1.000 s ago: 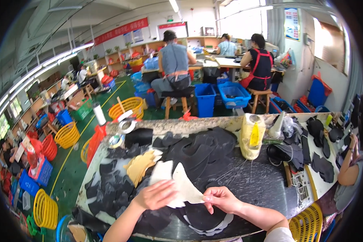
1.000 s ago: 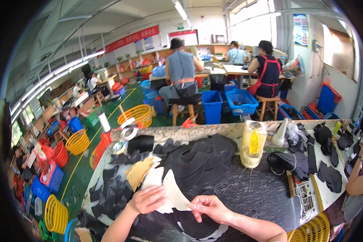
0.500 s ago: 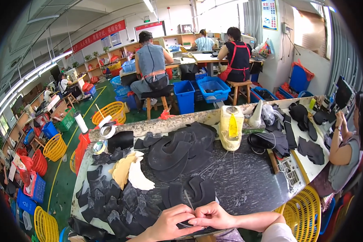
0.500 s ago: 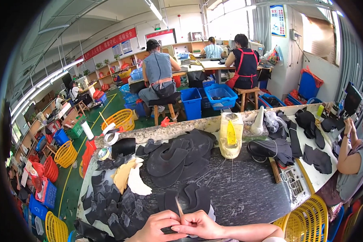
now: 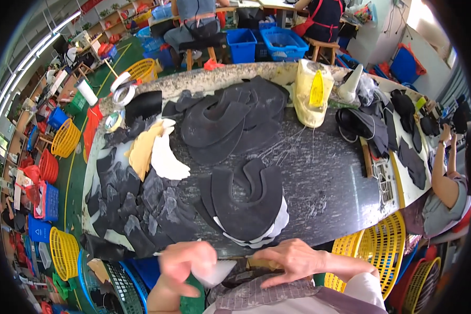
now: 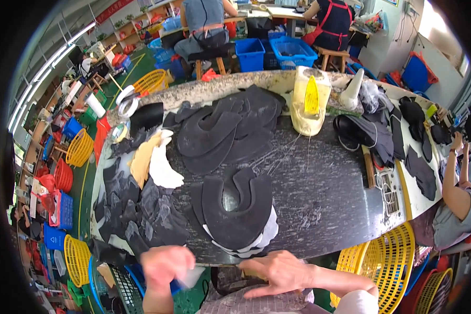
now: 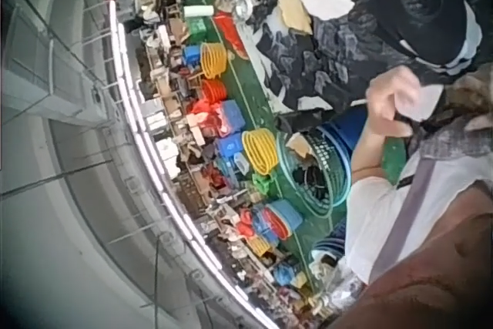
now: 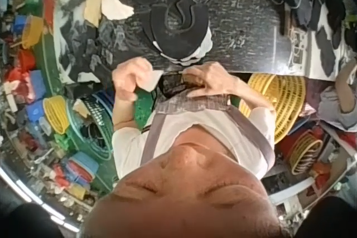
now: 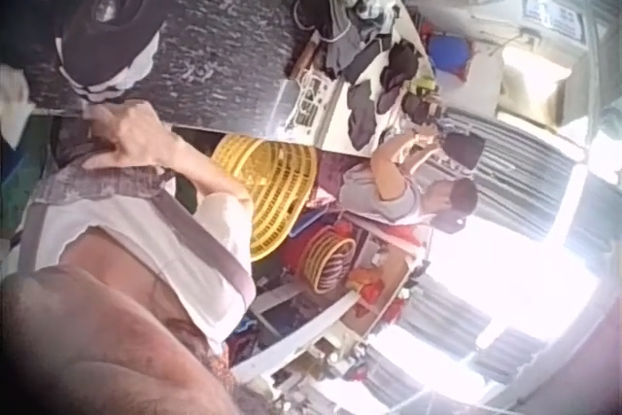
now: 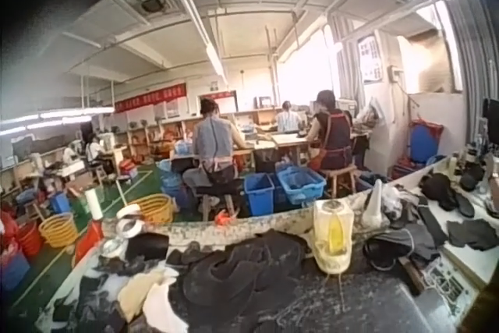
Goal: Applying white reinforcement linings to black shoe upper components on a factory workbench.
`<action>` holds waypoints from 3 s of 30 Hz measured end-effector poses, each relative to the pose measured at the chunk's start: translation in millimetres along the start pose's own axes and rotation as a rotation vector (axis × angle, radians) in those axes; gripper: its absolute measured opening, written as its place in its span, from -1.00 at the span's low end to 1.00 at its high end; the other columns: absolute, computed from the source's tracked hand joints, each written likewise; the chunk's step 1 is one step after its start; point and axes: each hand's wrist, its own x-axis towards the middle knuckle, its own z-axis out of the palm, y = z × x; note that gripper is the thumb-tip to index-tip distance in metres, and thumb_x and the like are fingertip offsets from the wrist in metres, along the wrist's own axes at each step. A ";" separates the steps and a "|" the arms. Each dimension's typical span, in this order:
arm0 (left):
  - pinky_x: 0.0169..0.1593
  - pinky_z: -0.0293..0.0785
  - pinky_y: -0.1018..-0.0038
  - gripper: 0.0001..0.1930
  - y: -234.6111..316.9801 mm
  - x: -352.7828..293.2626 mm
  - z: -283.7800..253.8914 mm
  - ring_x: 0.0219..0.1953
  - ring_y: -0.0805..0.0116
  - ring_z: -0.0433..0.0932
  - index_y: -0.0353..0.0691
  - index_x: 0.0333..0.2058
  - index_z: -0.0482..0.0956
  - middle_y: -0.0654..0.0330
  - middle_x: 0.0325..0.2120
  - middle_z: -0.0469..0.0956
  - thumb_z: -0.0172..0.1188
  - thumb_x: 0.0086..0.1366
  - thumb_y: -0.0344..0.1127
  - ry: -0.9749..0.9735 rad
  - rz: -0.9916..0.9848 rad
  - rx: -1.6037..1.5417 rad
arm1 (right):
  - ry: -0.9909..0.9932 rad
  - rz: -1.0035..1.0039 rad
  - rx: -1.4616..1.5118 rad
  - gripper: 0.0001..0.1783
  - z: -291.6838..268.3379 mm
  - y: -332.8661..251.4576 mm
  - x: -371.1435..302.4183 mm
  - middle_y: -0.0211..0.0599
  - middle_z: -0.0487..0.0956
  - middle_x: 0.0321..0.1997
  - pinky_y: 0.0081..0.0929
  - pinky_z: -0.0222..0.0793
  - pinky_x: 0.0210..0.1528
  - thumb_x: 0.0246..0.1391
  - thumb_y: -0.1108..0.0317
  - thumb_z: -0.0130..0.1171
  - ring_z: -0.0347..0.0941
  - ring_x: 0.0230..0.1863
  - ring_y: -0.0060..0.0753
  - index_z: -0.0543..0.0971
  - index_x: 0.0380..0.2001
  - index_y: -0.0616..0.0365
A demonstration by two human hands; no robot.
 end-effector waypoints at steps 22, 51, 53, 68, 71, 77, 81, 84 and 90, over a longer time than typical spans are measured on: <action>-0.54 0.41 0.46 -0.65 -79.7 36.1 -9.0 -0.65 0.38 0.50 -0.17 -0.12 0.51 0.17 -0.61 0.53 0.34 0.10 -0.33 -0.115 -0.040 1.089 | 0.333 -0.057 -0.568 -0.61 -35.3 58.8 45.7 -0.44 0.38 -0.55 -0.45 0.20 -0.29 -0.29 0.15 0.49 0.38 -0.49 -0.38 0.43 -0.76 0.03; -0.10 0.60 0.21 -0.83 -14.0 88.5 -113.2 -0.19 0.15 0.66 -0.31 -0.30 0.61 0.08 -0.30 0.66 0.28 0.10 -0.44 -0.097 0.871 1.596 | 0.076 -0.265 -0.251 -0.74 -71.5 55.6 69.4 -0.26 0.61 -0.06 -0.12 0.29 0.22 0.15 0.17 0.18 0.54 -0.02 -0.25 0.56 -0.25 0.14; -0.04 0.58 0.25 -0.85 4.0 83.7 -79.4 -0.14 0.15 0.66 -0.29 -0.30 0.60 0.04 -0.25 0.64 0.21 0.18 -0.37 -0.258 1.002 1.628 | 0.159 -0.169 0.127 -0.67 -70.6 37.6 80.6 -0.21 0.61 -0.14 -0.23 0.34 0.15 0.23 0.13 0.11 0.54 -0.05 -0.19 0.56 -0.21 0.21; 0.07 0.55 0.20 -0.78 -11.2 91.1 -46.8 -0.04 0.05 0.61 -0.38 -0.19 0.59 -0.05 -0.13 0.61 0.22 0.18 -0.43 -0.252 0.836 1.199 | 0.345 -0.060 0.863 -0.82 -41.1 9.4 106.2 -0.49 0.43 -0.45 -0.69 0.05 -0.59 0.27 0.35 0.12 0.17 -0.57 -0.78 0.47 -0.40 0.19; 0.06 0.56 0.21 -0.77 -5.8 86.4 -65.4 -0.04 0.06 0.61 -0.41 -0.20 0.59 -0.08 -0.14 0.61 0.24 0.17 -0.42 -0.315 0.892 1.314 | 0.599 0.103 1.075 -0.78 -63.3 12.8 98.8 -0.58 0.36 -0.59 -0.72 -0.04 -0.61 0.28 0.27 0.10 0.09 -0.65 -0.80 0.46 -0.46 0.08; 0.29 0.15 0.03 -0.52 -34.6 73.8 -119.6 0.21 0.02 0.32 -0.23 -0.17 0.62 0.02 0.04 0.46 0.46 -0.07 -0.13 -0.053 0.058 1.362 | 0.754 0.082 0.768 -0.73 -83.1 19.4 81.6 -0.61 0.35 -0.63 -0.71 0.08 -0.59 0.26 0.31 0.11 0.19 -0.61 -0.79 0.43 -0.55 0.08; -0.21 0.48 0.41 -0.65 -2.7 78.8 -9.0 -0.25 0.24 0.56 -0.23 -0.37 0.57 0.14 -0.34 0.53 0.50 -0.06 -0.20 -0.291 0.000 0.667 | 0.319 -0.143 0.407 -0.80 -49.0 3.5 90.5 -0.39 0.52 -0.61 -0.57 0.19 -0.58 -0.08 0.45 0.43 0.40 -0.59 -0.57 0.56 -0.59 0.18; -0.28 0.45 0.47 -0.75 -23.8 62.8 -7.8 -0.29 0.29 0.53 -0.31 -0.35 0.55 0.12 -0.29 0.50 0.37 0.09 -0.29 -0.286 0.086 0.492 | 0.239 -0.115 0.637 -0.79 -40.7 -5.2 86.3 -0.38 0.49 -0.58 -0.52 0.22 -0.50 0.01 0.41 0.38 0.39 -0.52 -0.54 0.56 -0.57 0.22; 0.36 0.02 0.13 -0.64 -60.2 22.8 17.1 0.11 0.16 0.35 -0.27 -0.14 0.61 0.04 -0.07 0.40 0.03 0.24 -0.16 0.294 -0.108 -1.072 | 0.299 -0.109 1.567 -0.67 -23.5 13.9 56.8 0.16 0.53 0.00 -0.39 0.41 0.01 0.07 0.54 0.11 0.51 0.00 -0.21 0.40 -0.76 0.20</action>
